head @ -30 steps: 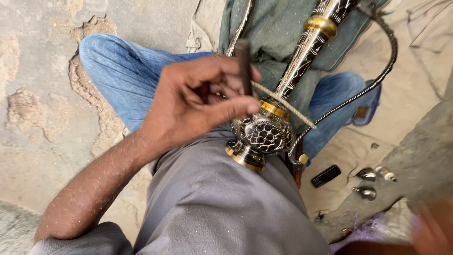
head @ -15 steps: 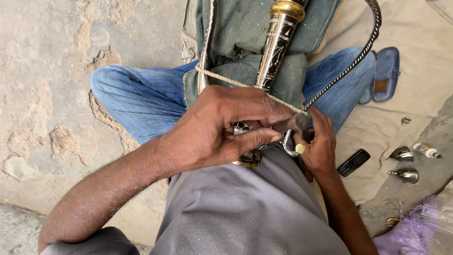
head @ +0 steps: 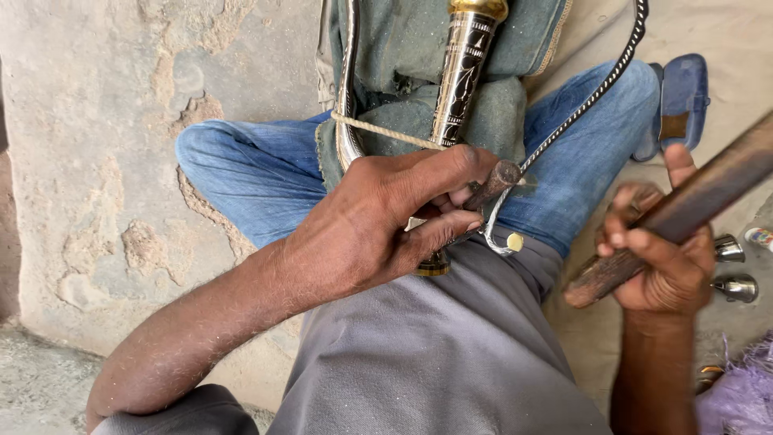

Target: The person sits cross-legged on the floor and uses a hammer and chisel to shape and decorate a silver-colored metal vessel with a curved handle. They repeatedly reposition the chisel and strike it with the hammer to create patterns on the vessel's surface.

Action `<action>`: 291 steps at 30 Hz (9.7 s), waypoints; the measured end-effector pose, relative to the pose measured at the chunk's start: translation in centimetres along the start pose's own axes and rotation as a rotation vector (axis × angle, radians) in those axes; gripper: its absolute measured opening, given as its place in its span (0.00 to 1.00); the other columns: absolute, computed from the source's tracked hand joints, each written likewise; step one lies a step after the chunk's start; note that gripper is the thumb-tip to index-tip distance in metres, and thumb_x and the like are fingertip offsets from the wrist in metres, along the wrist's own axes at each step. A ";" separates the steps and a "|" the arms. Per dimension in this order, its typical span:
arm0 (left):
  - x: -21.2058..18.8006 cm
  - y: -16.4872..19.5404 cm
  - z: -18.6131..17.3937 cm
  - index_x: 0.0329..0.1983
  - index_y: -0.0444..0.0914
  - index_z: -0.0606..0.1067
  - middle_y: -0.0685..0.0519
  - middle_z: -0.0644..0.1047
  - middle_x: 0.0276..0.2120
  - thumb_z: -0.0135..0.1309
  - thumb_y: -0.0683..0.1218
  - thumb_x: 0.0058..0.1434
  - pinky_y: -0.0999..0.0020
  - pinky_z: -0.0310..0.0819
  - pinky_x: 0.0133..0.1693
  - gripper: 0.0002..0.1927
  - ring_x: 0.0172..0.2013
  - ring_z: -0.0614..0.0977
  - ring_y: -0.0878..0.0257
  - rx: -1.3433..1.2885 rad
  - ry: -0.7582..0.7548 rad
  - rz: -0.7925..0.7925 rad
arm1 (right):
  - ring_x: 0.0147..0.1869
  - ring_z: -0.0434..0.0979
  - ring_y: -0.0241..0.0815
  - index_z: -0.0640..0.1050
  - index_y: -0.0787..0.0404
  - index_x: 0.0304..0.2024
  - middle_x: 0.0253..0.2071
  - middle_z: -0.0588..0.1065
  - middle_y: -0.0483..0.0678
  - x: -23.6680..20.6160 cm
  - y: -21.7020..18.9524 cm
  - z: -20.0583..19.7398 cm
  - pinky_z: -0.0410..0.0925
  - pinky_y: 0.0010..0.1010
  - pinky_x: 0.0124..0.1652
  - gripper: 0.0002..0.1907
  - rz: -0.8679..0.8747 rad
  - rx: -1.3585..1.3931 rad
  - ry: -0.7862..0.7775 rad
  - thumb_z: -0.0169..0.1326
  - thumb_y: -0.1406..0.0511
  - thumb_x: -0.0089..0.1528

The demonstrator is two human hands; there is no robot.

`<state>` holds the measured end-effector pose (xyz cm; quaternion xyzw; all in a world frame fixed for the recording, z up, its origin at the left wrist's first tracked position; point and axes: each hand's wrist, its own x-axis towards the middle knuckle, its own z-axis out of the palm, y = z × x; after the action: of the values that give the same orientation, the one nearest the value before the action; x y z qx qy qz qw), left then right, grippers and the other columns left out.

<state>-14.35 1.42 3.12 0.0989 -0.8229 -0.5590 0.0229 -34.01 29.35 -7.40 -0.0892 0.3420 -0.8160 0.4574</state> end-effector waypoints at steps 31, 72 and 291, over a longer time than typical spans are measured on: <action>-0.8 -0.2 0.6 0.69 0.41 0.68 0.46 0.79 0.49 0.55 0.47 0.74 0.58 0.82 0.45 0.22 0.44 0.86 0.51 0.076 0.031 0.159 | 0.39 0.81 0.42 0.76 0.72 0.56 0.39 0.79 0.56 -4.2 -9.8 -10.5 0.75 0.32 0.36 0.16 0.395 -1.736 0.261 0.53 0.64 0.73; 2.5 -1.3 -1.0 0.65 0.40 0.69 0.49 0.84 0.45 0.52 0.49 0.71 0.58 0.82 0.39 0.21 0.36 0.89 0.59 -0.048 -0.174 0.155 | 0.42 0.77 0.31 0.68 0.65 0.62 0.42 0.73 0.47 -4.4 -7.1 0.5 0.73 0.21 0.40 0.20 0.080 -1.408 0.252 0.56 0.71 0.68; 4.8 -3.2 -3.7 0.62 0.43 0.70 0.52 0.83 0.48 0.59 0.44 0.69 0.63 0.80 0.42 0.19 0.39 0.86 0.62 -0.095 -0.150 0.451 | 0.41 0.83 0.39 0.73 0.72 0.52 0.39 0.79 0.53 -2.9 -7.8 3.1 0.77 0.28 0.44 0.17 0.073 -1.897 0.101 0.65 0.70 0.65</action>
<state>-18.08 -4.02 1.19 -0.1304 -0.7965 -0.5834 0.0907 -36.31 32.94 0.35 -0.3774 0.8838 -0.1861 0.2043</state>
